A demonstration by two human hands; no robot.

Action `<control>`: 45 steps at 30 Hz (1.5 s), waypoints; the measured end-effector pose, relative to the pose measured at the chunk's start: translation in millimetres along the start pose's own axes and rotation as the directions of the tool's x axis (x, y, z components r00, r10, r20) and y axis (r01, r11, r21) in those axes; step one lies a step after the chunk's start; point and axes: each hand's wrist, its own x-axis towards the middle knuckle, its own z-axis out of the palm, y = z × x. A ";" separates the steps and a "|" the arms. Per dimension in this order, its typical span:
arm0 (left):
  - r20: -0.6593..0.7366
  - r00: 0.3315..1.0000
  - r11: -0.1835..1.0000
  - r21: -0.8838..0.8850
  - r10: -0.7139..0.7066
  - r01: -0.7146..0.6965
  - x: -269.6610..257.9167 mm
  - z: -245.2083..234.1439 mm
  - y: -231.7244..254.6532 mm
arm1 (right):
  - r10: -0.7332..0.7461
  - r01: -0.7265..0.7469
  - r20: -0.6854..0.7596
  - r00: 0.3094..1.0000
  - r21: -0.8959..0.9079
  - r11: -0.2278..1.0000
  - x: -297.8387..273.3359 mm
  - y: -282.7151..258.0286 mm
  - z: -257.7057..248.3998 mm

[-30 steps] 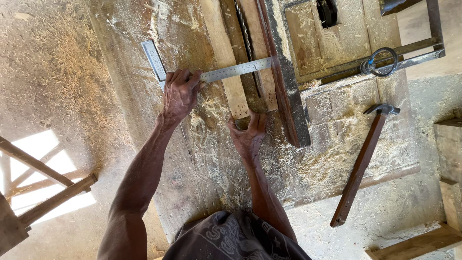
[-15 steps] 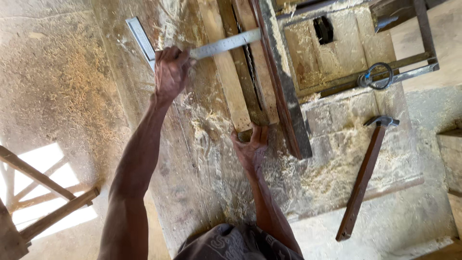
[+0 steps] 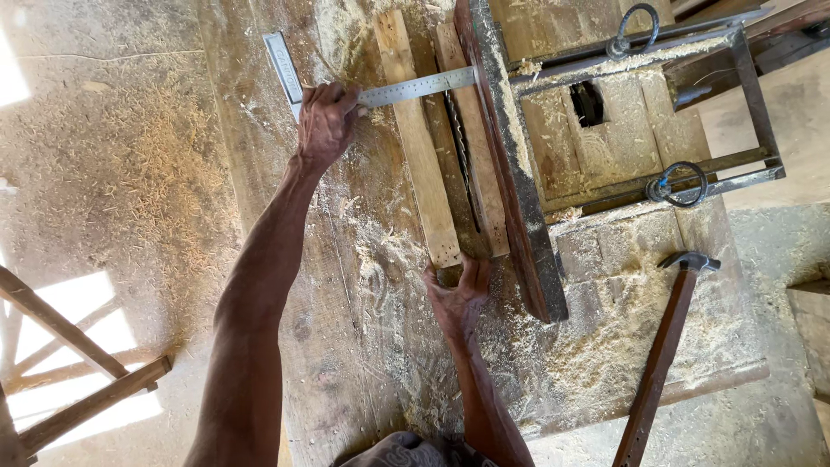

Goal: The person measures a wooden plank with a try square, marks it, and uses a hammer to split the plank along the marked line. They then retrieve a small block of wood, measure it, and place it on the workbench.

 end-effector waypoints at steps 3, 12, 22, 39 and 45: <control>0.011 1.000 1.000 0.017 -0.004 0.004 -0.1 1.3 3.0 | -0.032 0.032 -0.003 0.999 -0.004 0.999 0.6 -0.8 -3.2; 0.039 0.999 1.000 0.010 -0.003 0.003 -0.8 1.3 -1.5 | -0.014 0.014 0.014 1.000 -0.003 1.000 1.4 0.3 -2.3; 0.016 0.863 0.860 -0.064 -0.506 0.505 -10.7 46.2 -25.3 | -0.066 0.065 -0.040 0.997 -0.016 0.998 -1.9 2.6 0.0; 0.099 0.767 0.769 -0.025 -0.634 0.639 19.0 52.7 187.5 | -0.031 0.031 -0.011 0.999 0.049 0.998 5.0 -5.4 -9.4; 0.214 0.704 0.726 0.039 -0.677 0.686 7.0 71.7 175.2 | 0.105 -0.113 0.207 0.973 0.029 0.993 -2.7 -19.2 -59.7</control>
